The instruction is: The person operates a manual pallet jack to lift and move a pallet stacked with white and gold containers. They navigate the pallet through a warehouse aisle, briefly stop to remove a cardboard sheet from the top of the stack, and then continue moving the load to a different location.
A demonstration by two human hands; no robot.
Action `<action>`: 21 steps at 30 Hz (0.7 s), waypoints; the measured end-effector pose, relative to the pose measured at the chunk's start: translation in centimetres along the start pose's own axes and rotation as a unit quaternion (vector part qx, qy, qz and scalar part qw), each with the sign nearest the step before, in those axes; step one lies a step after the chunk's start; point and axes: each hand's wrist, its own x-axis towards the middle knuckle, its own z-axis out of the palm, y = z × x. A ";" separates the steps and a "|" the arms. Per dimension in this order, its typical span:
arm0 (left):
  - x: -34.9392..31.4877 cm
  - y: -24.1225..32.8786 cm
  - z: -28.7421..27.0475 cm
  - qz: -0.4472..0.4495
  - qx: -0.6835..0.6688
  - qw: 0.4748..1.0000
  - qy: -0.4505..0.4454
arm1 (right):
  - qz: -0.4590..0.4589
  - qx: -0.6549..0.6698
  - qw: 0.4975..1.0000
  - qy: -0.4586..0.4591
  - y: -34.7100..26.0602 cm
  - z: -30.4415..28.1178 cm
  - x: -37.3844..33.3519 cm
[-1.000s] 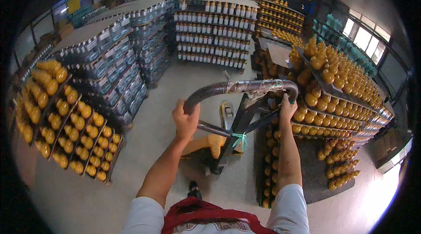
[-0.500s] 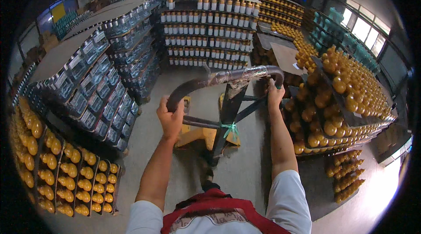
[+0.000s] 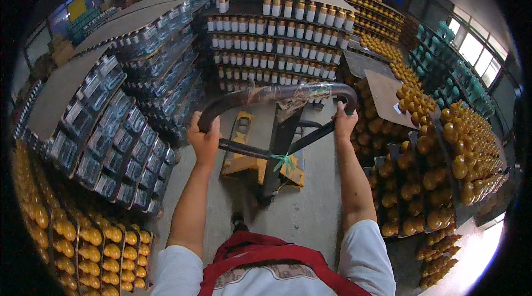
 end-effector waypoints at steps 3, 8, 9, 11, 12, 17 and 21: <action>4.6 -2.9 1.7 -0.025 -0.019 0.999 -0.008 | -0.026 0.022 0.999 0.009 1.9 4.2 3.4; 12.0 -8.3 4.0 -0.044 -0.062 0.997 -0.033 | -0.051 0.016 0.997 0.056 5.2 9.1 7.2; 13.5 -9.3 4.3 -0.048 -0.074 0.995 -0.041 | -0.031 0.037 0.997 0.059 4.9 10.2 7.2; 16.2 -11.4 5.2 -0.051 -0.101 0.992 -0.054 | -0.026 0.012 0.997 0.065 5.2 12.0 7.9; 17.6 -12.6 5.8 -0.050 -0.114 0.990 -0.059 | -0.025 0.010 0.998 0.060 5.9 12.4 8.4; 23.8 -18.0 8.9 -0.058 -0.153 0.982 -0.094 | -0.050 -0.002 0.996 0.072 7.7 15.7 11.0; 28.5 -21.4 12.3 -0.052 -0.145 0.982 -0.109 | -0.075 0.003 0.993 0.094 7.6 18.5 13.1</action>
